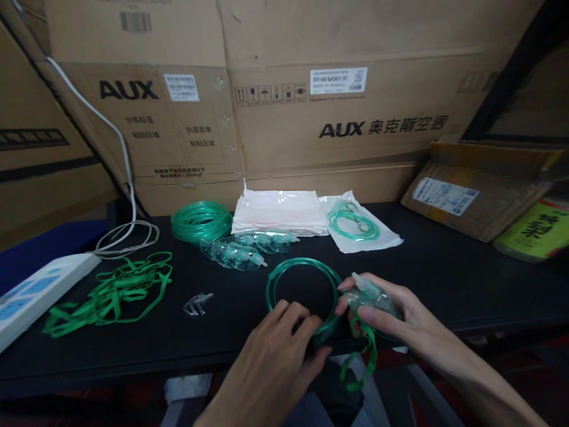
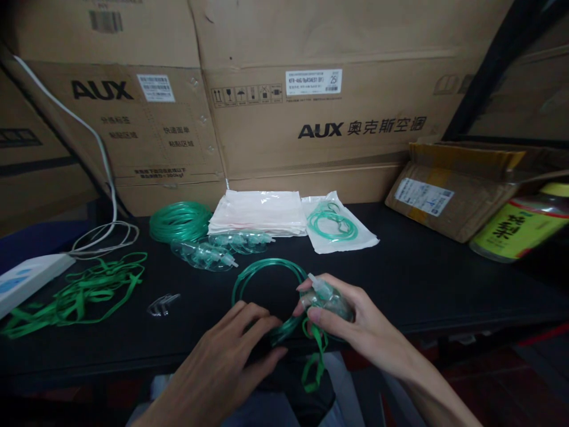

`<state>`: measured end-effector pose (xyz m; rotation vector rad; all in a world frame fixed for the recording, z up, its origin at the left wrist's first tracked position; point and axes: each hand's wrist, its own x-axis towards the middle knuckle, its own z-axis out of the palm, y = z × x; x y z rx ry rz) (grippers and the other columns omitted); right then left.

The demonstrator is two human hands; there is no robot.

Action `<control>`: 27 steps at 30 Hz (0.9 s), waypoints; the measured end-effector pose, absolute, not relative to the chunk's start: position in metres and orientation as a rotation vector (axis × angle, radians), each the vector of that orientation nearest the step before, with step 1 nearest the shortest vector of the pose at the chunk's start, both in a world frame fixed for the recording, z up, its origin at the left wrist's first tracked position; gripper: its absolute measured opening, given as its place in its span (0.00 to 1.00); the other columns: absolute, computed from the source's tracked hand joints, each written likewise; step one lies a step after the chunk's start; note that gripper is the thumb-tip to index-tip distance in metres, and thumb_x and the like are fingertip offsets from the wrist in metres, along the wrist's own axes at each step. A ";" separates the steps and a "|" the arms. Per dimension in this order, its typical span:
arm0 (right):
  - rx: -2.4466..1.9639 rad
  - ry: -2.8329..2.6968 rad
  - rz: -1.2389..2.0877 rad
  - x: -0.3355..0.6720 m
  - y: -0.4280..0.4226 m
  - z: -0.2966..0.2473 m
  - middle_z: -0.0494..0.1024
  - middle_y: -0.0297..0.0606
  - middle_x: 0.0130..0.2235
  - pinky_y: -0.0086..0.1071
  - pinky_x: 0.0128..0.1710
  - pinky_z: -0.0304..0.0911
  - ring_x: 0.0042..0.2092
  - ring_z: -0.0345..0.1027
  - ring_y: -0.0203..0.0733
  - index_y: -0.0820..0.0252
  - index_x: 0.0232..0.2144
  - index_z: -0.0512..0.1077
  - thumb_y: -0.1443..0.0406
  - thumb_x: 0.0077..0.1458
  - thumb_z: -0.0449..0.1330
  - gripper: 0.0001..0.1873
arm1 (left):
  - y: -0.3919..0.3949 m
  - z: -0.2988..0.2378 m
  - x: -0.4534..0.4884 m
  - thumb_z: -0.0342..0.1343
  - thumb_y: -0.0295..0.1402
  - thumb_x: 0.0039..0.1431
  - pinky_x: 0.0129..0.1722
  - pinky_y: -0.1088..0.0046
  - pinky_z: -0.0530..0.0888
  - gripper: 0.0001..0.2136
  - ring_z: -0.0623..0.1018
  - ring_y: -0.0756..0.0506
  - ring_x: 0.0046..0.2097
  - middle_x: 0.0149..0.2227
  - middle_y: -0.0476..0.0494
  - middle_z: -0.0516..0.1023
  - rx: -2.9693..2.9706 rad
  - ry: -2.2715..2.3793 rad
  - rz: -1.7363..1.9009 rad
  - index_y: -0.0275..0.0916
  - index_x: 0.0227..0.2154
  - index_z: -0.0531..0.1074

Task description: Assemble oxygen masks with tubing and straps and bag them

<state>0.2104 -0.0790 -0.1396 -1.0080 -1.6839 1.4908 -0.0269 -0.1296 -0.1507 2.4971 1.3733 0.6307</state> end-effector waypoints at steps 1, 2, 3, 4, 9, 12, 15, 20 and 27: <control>-1.008 -1.682 1.485 0.211 -0.079 -0.140 0.81 0.38 0.42 0.35 0.44 0.65 0.42 0.74 0.44 0.55 0.49 0.72 0.53 0.61 0.64 0.19 | -0.130 -0.149 -0.025 0.61 0.28 0.63 0.47 0.55 0.78 0.08 0.76 0.39 0.47 0.45 0.43 0.77 2.490 1.410 0.584 0.39 0.44 0.73; -1.005 -1.676 1.484 0.211 -0.078 -0.141 0.81 0.38 0.42 0.35 0.44 0.65 0.42 0.74 0.44 0.55 0.49 0.73 0.54 0.61 0.64 0.18 | -0.130 -0.147 -0.023 0.61 0.28 0.62 0.47 0.54 0.78 0.07 0.76 0.38 0.47 0.44 0.42 0.77 2.472 1.448 0.536 0.38 0.43 0.74; -0.999 -1.665 1.489 0.211 -0.078 -0.142 0.81 0.38 0.42 0.35 0.44 0.65 0.42 0.74 0.43 0.55 0.50 0.73 0.54 0.61 0.64 0.18 | -0.130 -0.144 -0.021 0.60 0.27 0.61 0.47 0.54 0.78 0.07 0.77 0.38 0.47 0.44 0.41 0.76 2.447 1.480 0.484 0.37 0.42 0.74; -0.990 -1.652 1.498 0.211 -0.077 -0.143 0.81 0.38 0.42 0.35 0.44 0.66 0.41 0.74 0.43 0.55 0.50 0.72 0.54 0.61 0.64 0.18 | -0.129 -0.142 -0.018 0.60 0.26 0.60 0.48 0.54 0.78 0.06 0.77 0.37 0.47 0.43 0.41 0.76 2.420 1.509 0.438 0.37 0.41 0.74; -0.926 -1.515 1.557 0.211 -0.078 -0.145 0.81 0.40 0.42 0.35 0.39 0.67 0.37 0.74 0.42 0.56 0.49 0.73 0.55 0.62 0.63 0.18 | -0.122 -0.129 -0.010 0.59 0.23 0.55 0.51 0.54 0.76 0.07 0.77 0.38 0.48 0.43 0.39 0.78 2.345 1.527 0.320 0.33 0.38 0.74; -0.901 -1.401 1.603 0.211 -0.081 -0.144 0.81 0.40 0.40 0.33 0.36 0.67 0.34 0.73 0.40 0.57 0.49 0.74 0.54 0.60 0.64 0.18 | -0.122 -0.127 -0.010 0.59 0.24 0.56 0.52 0.56 0.75 0.08 0.77 0.38 0.49 0.44 0.39 0.78 2.316 1.519 0.333 0.33 0.39 0.75; -0.899 -1.382 1.604 0.211 -0.083 -0.142 0.81 0.41 0.39 0.33 0.35 0.67 0.34 0.73 0.40 0.58 0.48 0.74 0.54 0.60 0.65 0.19 | -0.125 -0.129 -0.013 0.62 0.26 0.57 0.51 0.58 0.75 0.08 0.77 0.39 0.48 0.44 0.42 0.77 2.283 1.489 0.414 0.35 0.40 0.75; -0.887 -1.537 1.580 0.208 -0.079 -0.137 0.81 0.42 0.40 0.35 0.36 0.68 0.36 0.74 0.42 0.58 0.49 0.72 0.54 0.61 0.64 0.19 | -0.115 -0.132 -0.031 0.65 0.35 0.60 0.45 0.62 0.76 0.08 0.77 0.41 0.45 0.42 0.46 0.77 2.332 1.548 0.741 0.41 0.41 0.76; -0.814 -1.634 1.625 0.185 -0.074 -0.132 0.81 0.41 0.41 0.34 0.39 0.66 0.37 0.73 0.41 0.59 0.49 0.71 0.54 0.61 0.65 0.20 | -0.083 -0.128 -0.064 0.53 0.26 0.67 0.46 0.61 0.75 0.09 0.75 0.41 0.44 0.42 0.42 0.75 2.720 1.742 0.528 0.39 0.44 0.78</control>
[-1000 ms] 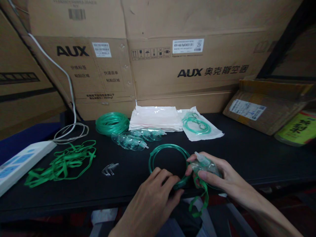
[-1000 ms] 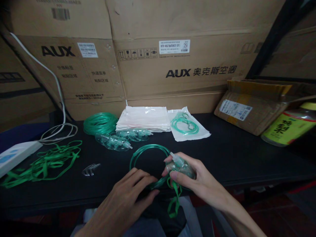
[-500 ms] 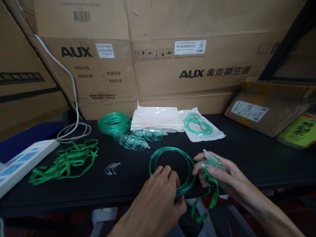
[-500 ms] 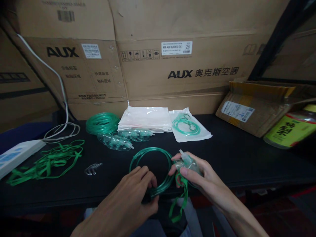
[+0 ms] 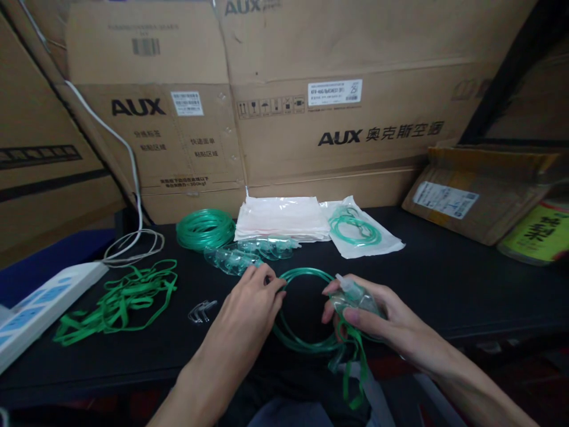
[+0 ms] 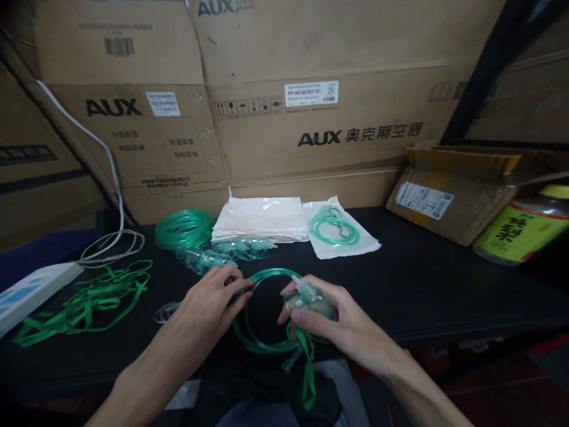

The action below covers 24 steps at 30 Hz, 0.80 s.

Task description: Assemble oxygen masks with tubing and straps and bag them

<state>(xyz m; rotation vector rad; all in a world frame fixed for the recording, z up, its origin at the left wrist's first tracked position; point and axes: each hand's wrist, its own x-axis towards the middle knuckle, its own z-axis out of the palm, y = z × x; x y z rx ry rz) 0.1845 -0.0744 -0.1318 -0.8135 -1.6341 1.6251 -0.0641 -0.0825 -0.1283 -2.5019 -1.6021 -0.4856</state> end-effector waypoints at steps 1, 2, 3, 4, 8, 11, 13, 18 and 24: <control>-0.813 -1.643 1.624 0.182 -0.074 -0.133 0.81 0.41 0.40 0.35 0.40 0.66 0.38 0.73 0.42 0.59 0.49 0.71 0.54 0.60 0.65 0.20 | -0.081 -0.127 -0.065 0.53 0.27 0.67 0.47 0.61 0.76 0.09 0.75 0.40 0.45 0.42 0.41 0.75 -2.482 -1.639 -0.436 0.39 0.44 0.78; -0.818 -1.649 1.619 0.180 -0.074 -0.134 0.82 0.40 0.40 0.35 0.42 0.66 0.39 0.73 0.42 0.59 0.48 0.71 0.54 0.60 0.65 0.19 | -0.080 -0.125 -0.064 0.53 0.27 0.68 0.47 0.61 0.76 0.09 0.75 0.40 0.46 0.43 0.41 0.75 -2.465 -1.681 -0.387 0.38 0.44 0.78; -0.829 -1.652 1.612 0.178 -0.074 -0.135 0.81 0.40 0.40 0.35 0.43 0.66 0.40 0.73 0.42 0.59 0.48 0.71 0.54 0.60 0.65 0.20 | -0.080 -0.124 -0.063 0.53 0.27 0.68 0.48 0.61 0.76 0.09 0.76 0.40 0.47 0.43 0.40 0.75 -2.446 -1.726 -0.345 0.38 0.44 0.78; -0.843 -1.653 1.599 0.177 -0.074 -0.135 0.81 0.40 0.40 0.35 0.43 0.66 0.40 0.73 0.43 0.59 0.48 0.71 0.54 0.60 0.65 0.20 | -0.080 -0.122 -0.062 0.53 0.27 0.68 0.47 0.61 0.76 0.09 0.76 0.40 0.47 0.44 0.40 0.75 -2.427 -1.763 -0.313 0.38 0.44 0.78; -0.941 -1.642 1.511 0.174 -0.079 -0.140 0.80 0.38 0.39 0.34 0.41 0.64 0.39 0.72 0.42 0.59 0.48 0.72 0.51 0.59 0.65 0.21 | -0.078 -0.121 -0.057 0.52 0.27 0.69 0.44 0.63 0.77 0.09 0.78 0.39 0.46 0.44 0.38 0.76 -2.369 -1.811 -0.245 0.36 0.43 0.77; -1.025 -1.623 1.397 0.168 -0.083 -0.143 0.78 0.36 0.39 0.34 0.40 0.63 0.39 0.70 0.42 0.58 0.47 0.72 0.50 0.59 0.64 0.22 | -0.076 -0.125 -0.056 0.51 0.26 0.68 0.41 0.66 0.76 0.08 0.79 0.41 0.41 0.40 0.38 0.77 -2.329 -1.781 -0.242 0.35 0.37 0.76; -1.067 -1.610 1.328 0.164 -0.086 -0.143 0.76 0.36 0.38 0.34 0.40 0.63 0.39 0.69 0.43 0.58 0.46 0.72 0.49 0.59 0.64 0.22 | -0.076 -0.127 -0.056 0.50 0.25 0.68 0.41 0.66 0.76 0.08 0.79 0.41 0.40 0.39 0.38 0.77 -2.315 -1.760 -0.249 0.36 0.35 0.74; -1.073 -1.573 1.319 0.160 -0.085 -0.143 0.77 0.36 0.36 0.34 0.39 0.63 0.37 0.70 0.43 0.58 0.46 0.72 0.48 0.58 0.64 0.24 | -0.078 -0.122 -0.050 0.49 0.25 0.67 0.42 0.67 0.75 0.06 0.79 0.42 0.42 0.38 0.42 0.76 -2.337 -1.850 -0.331 0.38 0.39 0.71; -0.898 -1.423 1.428 0.178 -0.084 -0.145 0.79 0.37 0.38 0.33 0.39 0.66 0.36 0.71 0.40 0.57 0.49 0.71 0.52 0.61 0.64 0.20 | -0.079 -0.116 -0.047 0.51 0.26 0.67 0.39 0.70 0.71 0.08 0.78 0.44 0.39 0.41 0.45 0.75 -2.636 -1.793 -0.395 0.42 0.45 0.72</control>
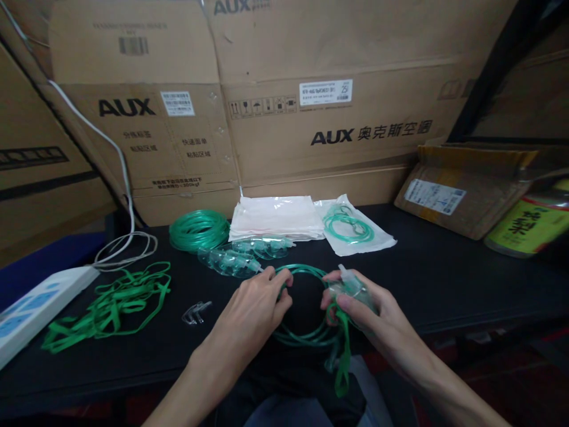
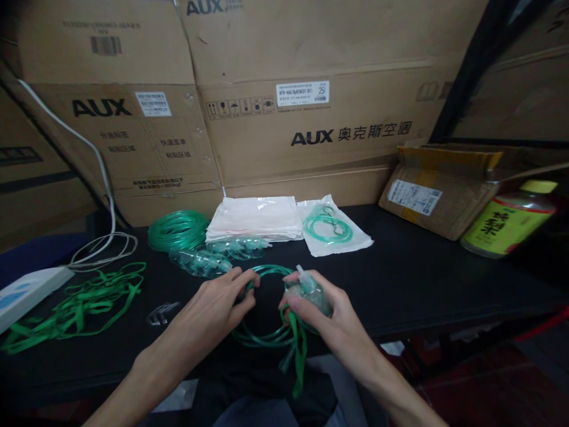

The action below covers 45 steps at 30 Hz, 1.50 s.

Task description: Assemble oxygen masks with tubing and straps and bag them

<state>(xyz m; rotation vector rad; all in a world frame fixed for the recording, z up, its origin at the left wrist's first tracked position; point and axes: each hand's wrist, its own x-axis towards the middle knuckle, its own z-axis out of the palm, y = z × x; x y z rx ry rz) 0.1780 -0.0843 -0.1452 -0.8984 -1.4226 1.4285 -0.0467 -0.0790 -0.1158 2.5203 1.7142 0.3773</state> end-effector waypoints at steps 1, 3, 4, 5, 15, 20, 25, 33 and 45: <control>-0.876 -1.412 1.439 0.185 -0.087 -0.145 0.79 0.36 0.37 0.32 0.37 0.66 0.34 0.71 0.39 0.56 0.49 0.71 0.52 0.61 0.63 0.19 | -0.078 -0.118 -0.047 0.52 0.26 0.66 0.39 0.70 0.71 0.08 0.78 0.45 0.38 0.39 0.47 0.75 2.513 1.667 0.390 0.42 0.43 0.73; -0.878 -1.456 1.470 0.199 -0.094 -0.142 0.79 0.37 0.37 0.31 0.34 0.67 0.32 0.71 0.38 0.56 0.49 0.72 0.53 0.62 0.63 0.18 | -0.075 -0.122 -0.049 0.53 0.28 0.66 0.39 0.70 0.70 0.06 0.77 0.45 0.37 0.36 0.48 0.74 2.489 1.613 0.414 0.42 0.38 0.75; -0.887 -1.530 1.502 0.206 -0.098 -0.141 0.80 0.38 0.37 0.32 0.34 0.68 0.34 0.73 0.40 0.55 0.49 0.72 0.53 0.61 0.63 0.18 | -0.074 -0.124 -0.051 0.54 0.30 0.66 0.38 0.70 0.70 0.06 0.76 0.46 0.36 0.34 0.49 0.74 2.468 1.598 0.421 0.42 0.37 0.76; -0.896 -1.616 1.528 0.212 -0.103 -0.141 0.81 0.40 0.38 0.33 0.35 0.69 0.36 0.74 0.43 0.55 0.49 0.73 0.53 0.60 0.64 0.19 | -0.073 -0.126 -0.052 0.55 0.32 0.66 0.38 0.71 0.70 0.06 0.76 0.46 0.35 0.34 0.49 0.74 2.442 1.579 0.429 0.42 0.37 0.77; -1.123 -1.875 1.517 0.208 -0.125 -0.155 0.81 0.46 0.51 0.55 0.58 0.64 0.54 0.73 0.60 0.49 0.54 0.74 0.49 0.57 0.64 0.25 | -0.077 -0.144 -0.075 0.53 0.26 0.68 0.58 0.70 0.69 0.13 0.76 0.48 0.54 0.51 0.49 0.78 2.559 1.165 0.518 0.46 0.52 0.75; -1.196 -1.898 1.374 0.204 -0.124 -0.155 0.80 0.45 0.53 0.53 0.60 0.63 0.57 0.70 0.61 0.49 0.53 0.76 0.49 0.57 0.64 0.24 | -0.087 -0.145 -0.053 0.53 0.24 0.68 0.52 0.69 0.72 0.09 0.75 0.47 0.50 0.46 0.48 0.77 2.557 1.213 0.651 0.43 0.42 0.76; -1.228 -1.840 1.398 0.199 -0.126 -0.160 0.79 0.46 0.54 0.54 0.61 0.61 0.57 0.70 0.61 0.51 0.54 0.75 0.48 0.56 0.64 0.27 | -0.098 -0.153 -0.027 0.52 0.27 0.70 0.50 0.61 0.72 0.05 0.74 0.43 0.47 0.43 0.46 0.77 2.535 1.385 0.751 0.41 0.42 0.72; -0.967 -1.695 1.608 0.190 -0.101 -0.142 0.82 0.41 0.44 0.41 0.50 0.70 0.48 0.76 0.51 0.54 0.49 0.76 0.52 0.59 0.65 0.19 | -0.100 -0.166 -0.010 0.46 0.23 0.70 0.45 0.63 0.74 0.08 0.76 0.42 0.44 0.42 0.45 0.78 2.432 1.492 0.707 0.40 0.43 0.70; -0.997 -1.290 1.751 0.182 -0.089 -0.140 0.78 0.35 0.38 0.35 0.43 0.68 0.38 0.74 0.40 0.57 0.48 0.72 0.54 0.59 0.67 0.20 | -0.115 -0.152 -0.029 0.54 0.32 0.69 0.62 0.57 0.67 0.11 0.73 0.43 0.54 0.51 0.45 0.76 2.277 1.213 0.790 0.44 0.53 0.70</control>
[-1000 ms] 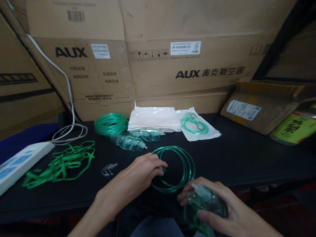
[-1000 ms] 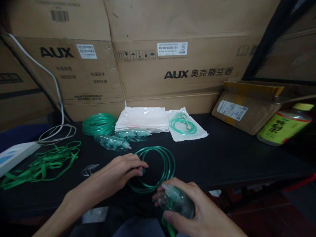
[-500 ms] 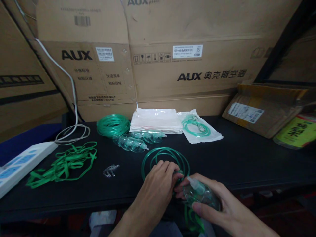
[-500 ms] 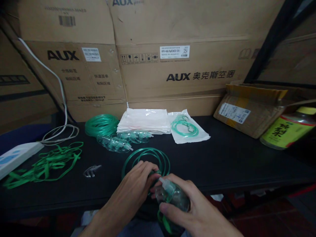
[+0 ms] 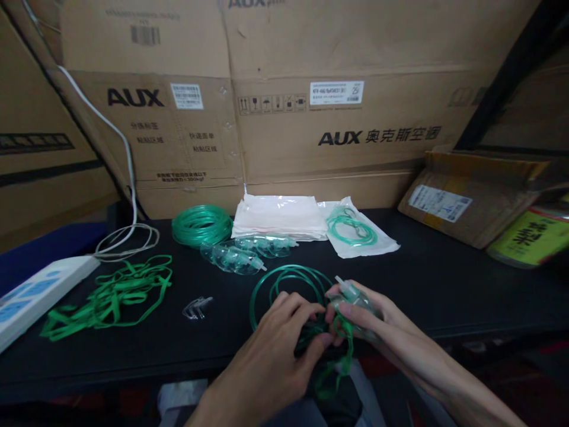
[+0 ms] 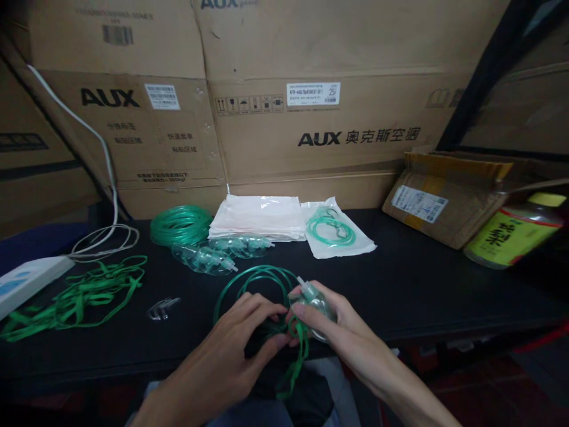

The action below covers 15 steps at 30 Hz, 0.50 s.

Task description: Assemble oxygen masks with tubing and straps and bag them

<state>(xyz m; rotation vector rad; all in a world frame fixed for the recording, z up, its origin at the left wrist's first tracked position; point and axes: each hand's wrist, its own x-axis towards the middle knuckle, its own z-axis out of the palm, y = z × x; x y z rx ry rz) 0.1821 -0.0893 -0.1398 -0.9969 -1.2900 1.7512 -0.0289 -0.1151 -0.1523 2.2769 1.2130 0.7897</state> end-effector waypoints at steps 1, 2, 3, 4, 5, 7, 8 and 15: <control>-1.007 -1.302 1.741 0.183 -0.089 -0.140 0.78 0.34 0.37 0.35 0.41 0.68 0.36 0.73 0.40 0.57 0.48 0.71 0.54 0.59 0.67 0.19 | -0.115 -0.152 -0.032 0.55 0.32 0.69 0.60 0.59 0.69 0.12 0.73 0.43 0.54 0.51 0.46 0.76 2.287 1.186 0.766 0.45 0.53 0.70; -1.012 -1.304 1.723 0.184 -0.087 -0.140 0.77 0.34 0.37 0.34 0.40 0.67 0.35 0.72 0.39 0.57 0.48 0.72 0.55 0.60 0.66 0.19 | -0.115 -0.152 -0.035 0.55 0.31 0.69 0.58 0.61 0.71 0.12 0.73 0.43 0.53 0.50 0.47 0.76 2.298 1.169 0.753 0.45 0.53 0.71; -1.008 -1.297 1.704 0.185 -0.085 -0.139 0.77 0.34 0.36 0.33 0.39 0.67 0.35 0.71 0.38 0.58 0.48 0.72 0.55 0.60 0.66 0.18 | -0.115 -0.153 -0.036 0.56 0.31 0.68 0.57 0.62 0.72 0.12 0.73 0.44 0.53 0.50 0.47 0.76 2.312 1.156 0.746 0.46 0.53 0.72; -0.992 -1.283 1.685 0.185 -0.082 -0.139 0.77 0.34 0.36 0.32 0.39 0.66 0.35 0.71 0.38 0.58 0.47 0.72 0.55 0.60 0.66 0.18 | -0.114 -0.154 -0.038 0.57 0.31 0.68 0.56 0.64 0.72 0.12 0.74 0.44 0.52 0.49 0.48 0.77 2.331 1.145 0.748 0.46 0.53 0.73; -0.963 -1.263 1.675 0.185 -0.078 -0.138 0.76 0.34 0.35 0.31 0.38 0.66 0.35 0.70 0.37 0.58 0.47 0.73 0.56 0.61 0.65 0.17 | -0.113 -0.155 -0.038 0.58 0.31 0.67 0.55 0.65 0.73 0.12 0.74 0.45 0.52 0.49 0.48 0.77 2.353 1.131 0.757 0.46 0.52 0.74; -0.877 -1.227 1.697 0.182 -0.070 -0.138 0.76 0.34 0.35 0.30 0.36 0.65 0.34 0.70 0.37 0.60 0.47 0.73 0.57 0.62 0.65 0.16 | -0.112 -0.156 -0.039 0.59 0.30 0.67 0.53 0.68 0.74 0.13 0.75 0.45 0.51 0.48 0.48 0.78 2.403 1.088 0.794 0.45 0.52 0.75; -0.833 -1.218 1.721 0.179 -0.066 -0.137 0.76 0.35 0.35 0.30 0.36 0.65 0.34 0.70 0.37 0.60 0.47 0.73 0.57 0.62 0.64 0.16 | -0.111 -0.157 -0.039 0.59 0.29 0.66 0.53 0.69 0.74 0.13 0.75 0.46 0.50 0.48 0.48 0.78 2.429 1.061 0.810 0.44 0.52 0.75; -0.743 -1.257 1.806 0.158 -0.059 -0.138 0.76 0.34 0.35 0.30 0.35 0.65 0.33 0.72 0.37 0.59 0.48 0.71 0.58 0.63 0.64 0.15 | -0.108 -0.168 -0.042 0.60 0.27 0.65 0.52 0.73 0.77 0.17 0.77 0.47 0.52 0.50 0.45 0.79 2.531 0.909 0.893 0.42 0.56 0.72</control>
